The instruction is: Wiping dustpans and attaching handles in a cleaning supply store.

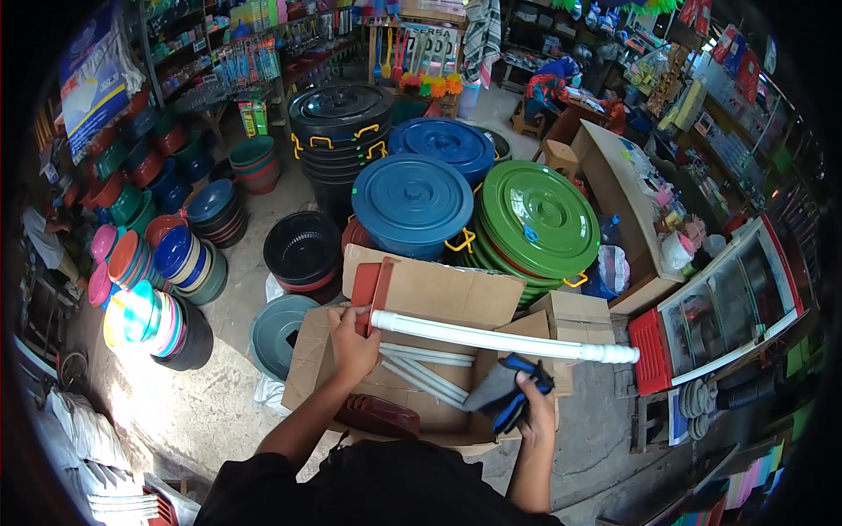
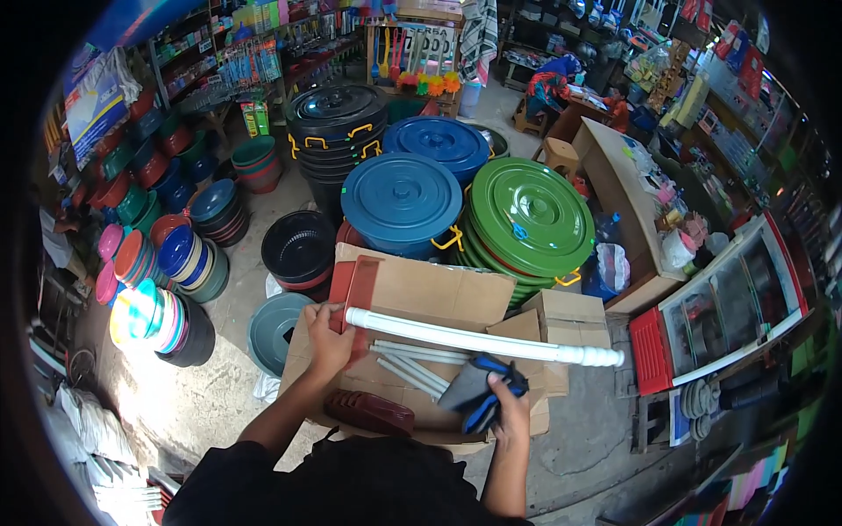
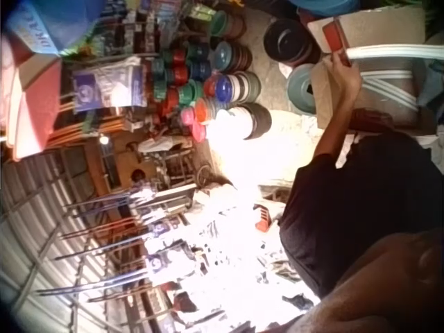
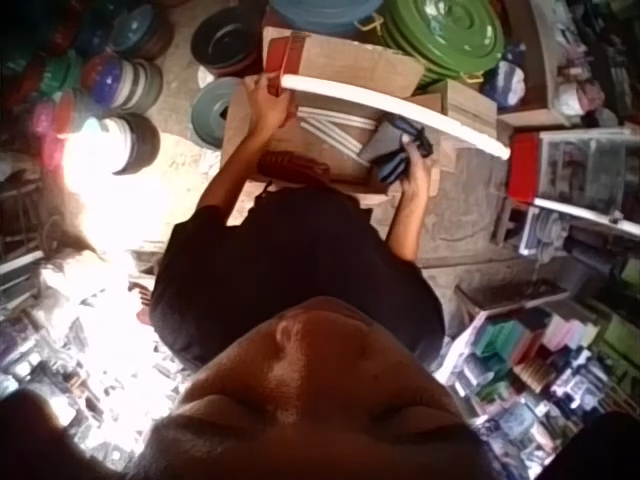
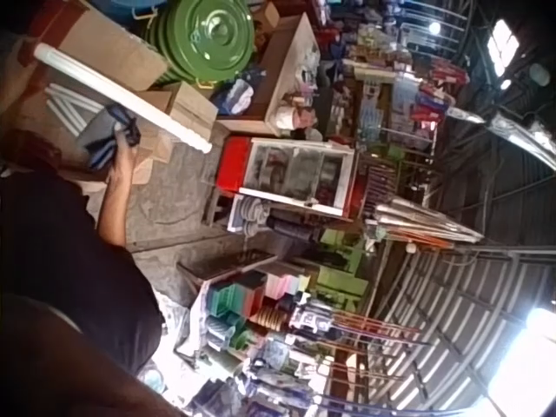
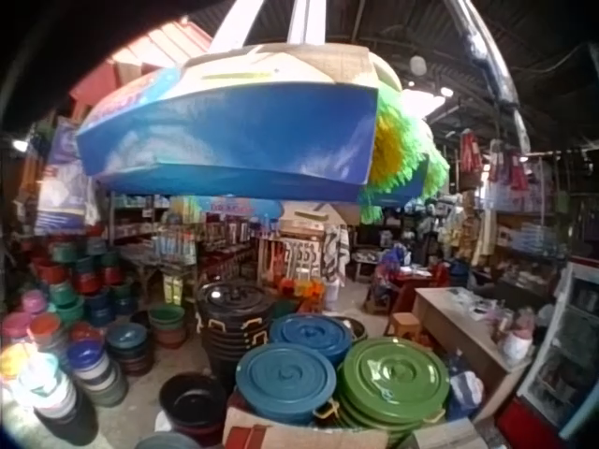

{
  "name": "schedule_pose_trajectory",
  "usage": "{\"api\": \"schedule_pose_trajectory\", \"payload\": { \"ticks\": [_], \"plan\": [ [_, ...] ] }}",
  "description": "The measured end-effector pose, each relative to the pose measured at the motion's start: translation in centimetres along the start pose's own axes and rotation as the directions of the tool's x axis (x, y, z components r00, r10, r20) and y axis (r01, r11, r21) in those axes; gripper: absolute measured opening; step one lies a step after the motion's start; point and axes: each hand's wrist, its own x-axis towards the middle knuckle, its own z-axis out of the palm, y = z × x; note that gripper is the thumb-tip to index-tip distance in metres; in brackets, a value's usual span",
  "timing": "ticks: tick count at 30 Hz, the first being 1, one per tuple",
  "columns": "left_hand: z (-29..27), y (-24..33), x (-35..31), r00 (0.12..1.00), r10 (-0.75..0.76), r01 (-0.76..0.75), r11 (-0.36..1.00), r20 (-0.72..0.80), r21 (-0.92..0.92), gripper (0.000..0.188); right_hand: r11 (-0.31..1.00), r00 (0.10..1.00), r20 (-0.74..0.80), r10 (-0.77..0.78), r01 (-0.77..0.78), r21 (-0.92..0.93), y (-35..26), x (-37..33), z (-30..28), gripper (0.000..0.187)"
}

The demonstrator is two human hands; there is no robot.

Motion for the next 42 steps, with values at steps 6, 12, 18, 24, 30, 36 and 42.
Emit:
{"api": "schedule_pose_trajectory", "payload": {
  "ticks": [6, 12, 18, 24, 30, 36, 42],
  "plan": [
    [-1.0, -1.1, 2.3, 0.987, 0.160, -0.160, 0.986, 0.007, 0.053, 0.036, 0.957, 0.966, -0.070, -0.250, 0.258, 0.130, -2.4, -1.3, 1.9, 0.041],
    [-0.4, 1.4, 0.9, 0.966, 0.249, -0.248, 0.969, 0.065, -0.020, 0.038, 0.625, 0.718, 0.631, -0.292, 0.643, -0.442, -1.1, 1.3, 9.2, 0.070],
    [-1.2, 1.9, -0.7, 0.950, 0.286, -0.278, 0.957, 0.126, -0.078, 0.040, 0.204, 0.612, 0.768, 0.190, 0.740, -0.640, -0.2, 2.9, 11.7, 0.059],
    [-0.2, 2.4, -2.4, 0.903, 0.398, -0.391, 0.917, 0.159, -0.078, 0.041, 0.637, 0.481, 0.800, 0.359, 0.500, -0.587, 1.0, 4.6, 13.5, 0.046],
    [1.0, 3.6, -1.5, 0.961, 0.274, -0.271, 0.960, 0.035, -0.077, 0.039, -0.365, 0.642, 0.702, -0.309, 0.602, -0.710, 3.4, 2.1, 15.8, 0.019],
    [0.8, 2.7, 0.3, 0.962, 0.265, -0.258, 0.961, 0.060, -0.097, 0.027, -0.195, 0.750, 0.641, -0.162, 0.612, -0.766, 0.9, 3.2, 12.4, 0.028],
    [-2.1, -1.2, 3.8, 0.963, 0.271, -0.271, 0.962, 0.004, 0.039, 0.029, -0.059, 0.800, 0.569, 0.190, 0.587, -0.807, -3.4, 5.6, 3.6, 0.042]
  ]
}}
